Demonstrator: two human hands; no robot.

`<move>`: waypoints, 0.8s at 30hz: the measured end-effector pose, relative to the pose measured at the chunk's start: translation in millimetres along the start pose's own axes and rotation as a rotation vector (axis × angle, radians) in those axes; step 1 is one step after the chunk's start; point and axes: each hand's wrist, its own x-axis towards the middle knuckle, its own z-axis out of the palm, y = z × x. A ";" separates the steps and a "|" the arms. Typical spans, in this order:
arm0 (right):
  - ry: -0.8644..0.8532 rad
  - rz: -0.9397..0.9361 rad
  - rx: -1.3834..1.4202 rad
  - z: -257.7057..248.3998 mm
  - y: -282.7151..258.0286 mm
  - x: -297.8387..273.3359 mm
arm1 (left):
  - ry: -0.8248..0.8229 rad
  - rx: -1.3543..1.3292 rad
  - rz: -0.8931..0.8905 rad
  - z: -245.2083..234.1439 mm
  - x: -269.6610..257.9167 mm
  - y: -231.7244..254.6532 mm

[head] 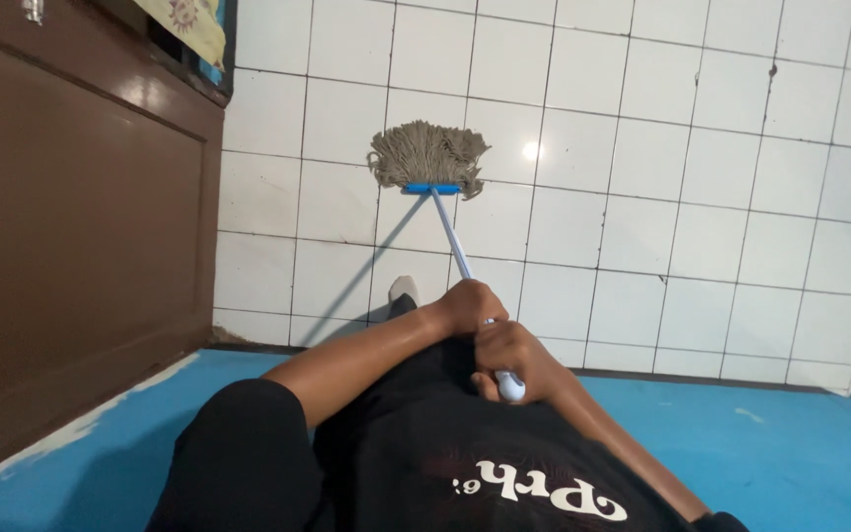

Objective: The person mops a tiled floor using a string mop, moving it back and forth across the surface. The camera is mounted on the person's head, showing a first-person view of the mopping action.

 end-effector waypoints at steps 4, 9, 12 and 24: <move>0.040 -0.087 -0.017 17.3 11.2 7.4 | -0.038 0.024 0.024 -3.5 -8.2 -10.9; 0.112 -0.231 -0.103 24.8 8.5 37.7 | -0.090 0.068 0.053 -14.5 -3.0 -28.6; 0.122 -0.277 -0.149 27.8 14.8 40.2 | -0.116 0.092 0.063 -18.1 2.1 -35.1; 0.105 -0.141 -0.378 10.8 148.0 -6.8 | -0.186 0.002 -0.050 -100.2 45.5 -67.1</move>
